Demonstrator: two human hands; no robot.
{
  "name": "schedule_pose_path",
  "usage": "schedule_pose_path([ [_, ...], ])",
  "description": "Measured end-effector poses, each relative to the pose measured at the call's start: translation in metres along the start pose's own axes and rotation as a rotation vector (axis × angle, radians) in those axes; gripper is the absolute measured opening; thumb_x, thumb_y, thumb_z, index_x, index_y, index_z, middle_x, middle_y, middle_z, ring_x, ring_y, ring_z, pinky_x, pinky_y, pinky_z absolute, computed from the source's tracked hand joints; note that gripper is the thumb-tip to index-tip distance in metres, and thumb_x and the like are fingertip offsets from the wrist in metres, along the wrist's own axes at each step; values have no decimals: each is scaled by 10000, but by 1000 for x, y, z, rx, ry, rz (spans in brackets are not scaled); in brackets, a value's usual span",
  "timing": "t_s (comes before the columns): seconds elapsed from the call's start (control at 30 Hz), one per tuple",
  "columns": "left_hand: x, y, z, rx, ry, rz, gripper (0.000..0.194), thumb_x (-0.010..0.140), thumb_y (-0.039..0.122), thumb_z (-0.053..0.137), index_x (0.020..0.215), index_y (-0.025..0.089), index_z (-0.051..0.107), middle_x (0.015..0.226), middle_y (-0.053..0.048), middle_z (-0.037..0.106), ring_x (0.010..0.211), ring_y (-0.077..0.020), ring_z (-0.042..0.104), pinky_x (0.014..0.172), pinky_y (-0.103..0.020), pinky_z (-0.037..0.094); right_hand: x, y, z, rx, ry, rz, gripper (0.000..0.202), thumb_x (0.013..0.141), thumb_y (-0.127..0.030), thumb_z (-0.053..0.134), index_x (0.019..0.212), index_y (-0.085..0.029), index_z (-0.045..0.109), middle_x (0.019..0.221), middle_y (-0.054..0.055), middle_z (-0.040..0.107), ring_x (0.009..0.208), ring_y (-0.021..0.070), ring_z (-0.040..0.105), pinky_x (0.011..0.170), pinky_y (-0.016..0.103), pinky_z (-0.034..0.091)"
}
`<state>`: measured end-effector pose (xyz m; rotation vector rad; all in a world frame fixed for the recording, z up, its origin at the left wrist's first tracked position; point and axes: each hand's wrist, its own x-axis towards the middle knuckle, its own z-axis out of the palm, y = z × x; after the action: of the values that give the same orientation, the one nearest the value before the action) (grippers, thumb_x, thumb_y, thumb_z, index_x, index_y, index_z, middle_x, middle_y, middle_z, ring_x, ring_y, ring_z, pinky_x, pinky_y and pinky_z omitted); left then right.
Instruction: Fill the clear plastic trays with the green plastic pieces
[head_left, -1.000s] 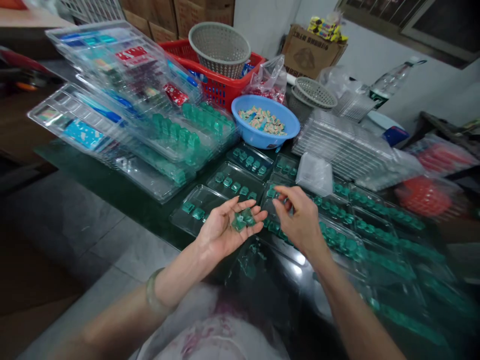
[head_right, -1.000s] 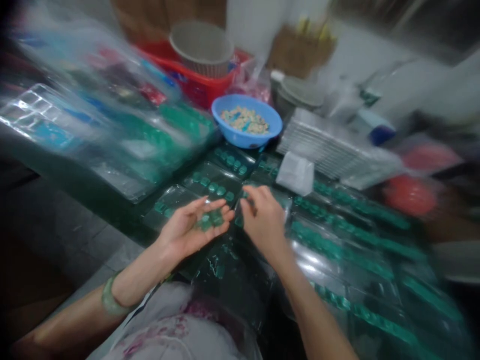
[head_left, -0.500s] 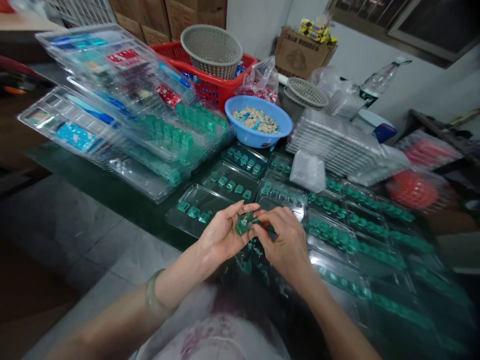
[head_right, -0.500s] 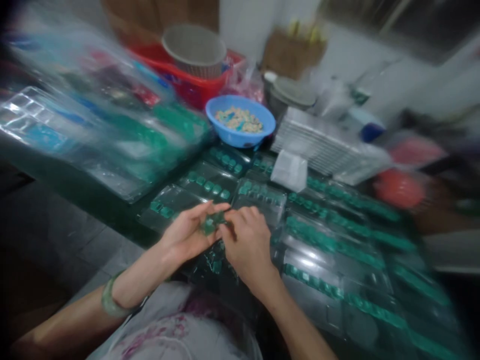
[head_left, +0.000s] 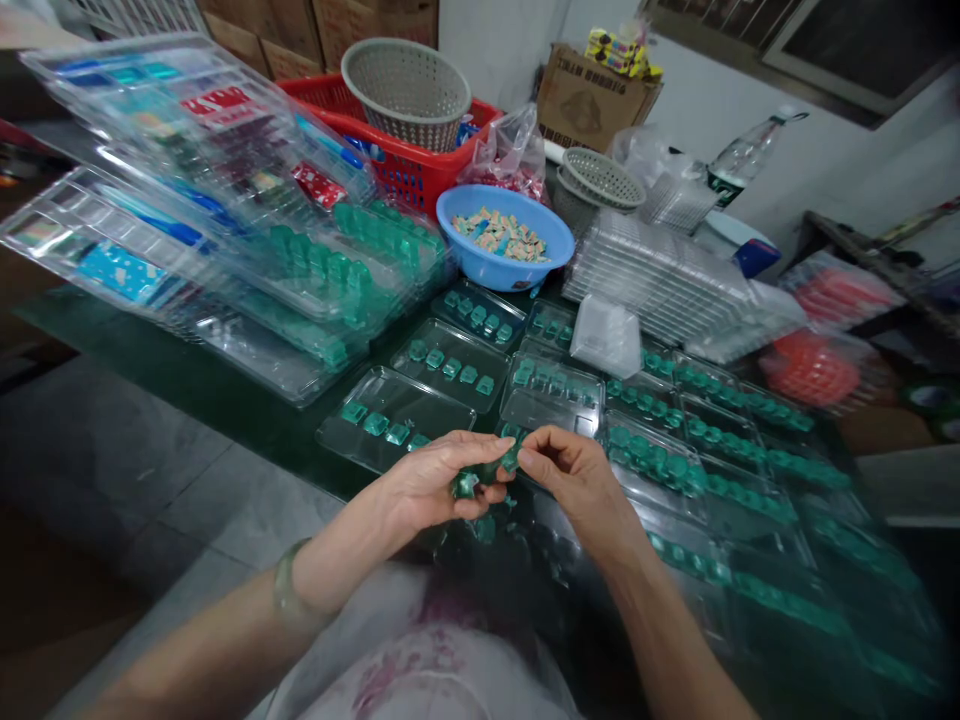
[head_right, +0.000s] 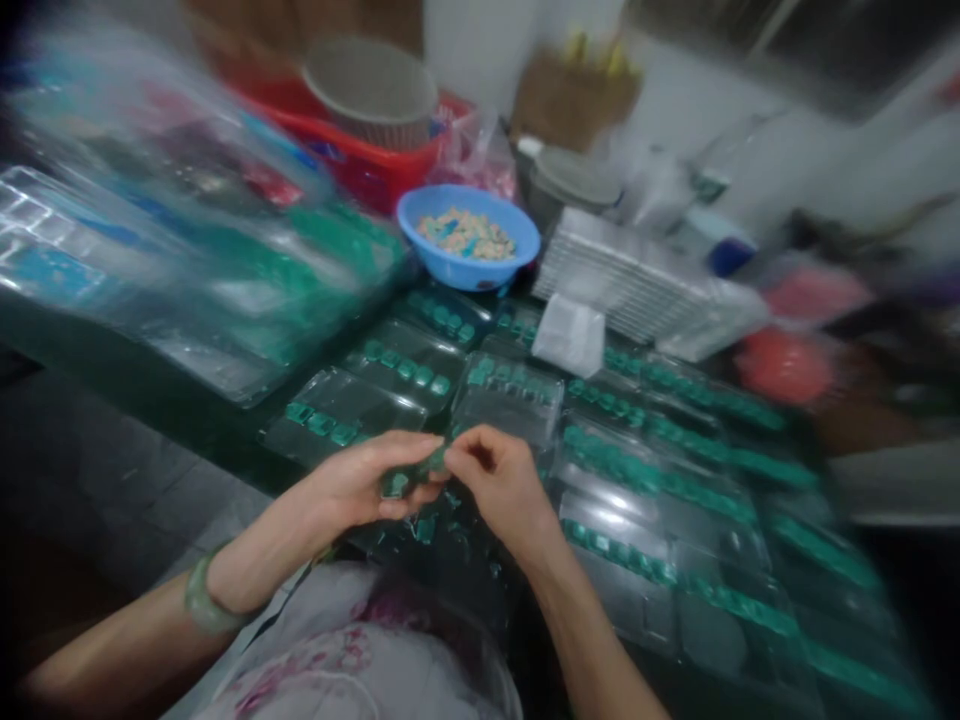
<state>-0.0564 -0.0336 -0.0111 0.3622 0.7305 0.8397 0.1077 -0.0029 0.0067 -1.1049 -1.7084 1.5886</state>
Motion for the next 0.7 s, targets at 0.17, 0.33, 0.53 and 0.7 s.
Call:
schedule_pose_path([
  [0.17, 4, -6, -3, -223, -57, -43, 76, 703, 156, 660, 718, 110, 602, 694, -25, 496, 531, -66, 465, 349, -137, 215, -3, 4, -1, 111, -39, 48, 174, 781, -325, 567, 718, -163, 554, 690, -3, 581, 678, 121, 537, 653, 255, 416],
  [0.33, 9, -11, 1, -261, 42, 55, 122, 709, 188, 671, 682, 122, 572, 632, 5, 463, 491, -44, 426, 341, -130, 218, -7, 9, 3, -49, 146, -43, 120, 760, -278, 585, 825, -178, 574, 732, 2, 582, 686, 126, 537, 646, 258, 427],
  [0.53, 16, -17, 1, -252, 133, 103, 129, 673, 198, 706, 729, 116, 624, 627, 6, 497, 506, -46, 455, 355, -133, 261, -11, 7, 9, -444, 302, -325, 167, 749, -162, 576, 907, -209, 598, 795, 4, 564, 750, 132, 527, 683, 263, 433],
  [0.7, 17, -20, 0, -174, 135, 92, 146, 674, 228, 702, 719, 107, 633, 620, -14, 503, 521, -68, 460, 361, -147, 238, -10, 6, 8, -480, 267, -293, 108, 749, -150, 568, 840, -204, 592, 755, -2, 553, 695, 123, 519, 623, 246, 436],
])
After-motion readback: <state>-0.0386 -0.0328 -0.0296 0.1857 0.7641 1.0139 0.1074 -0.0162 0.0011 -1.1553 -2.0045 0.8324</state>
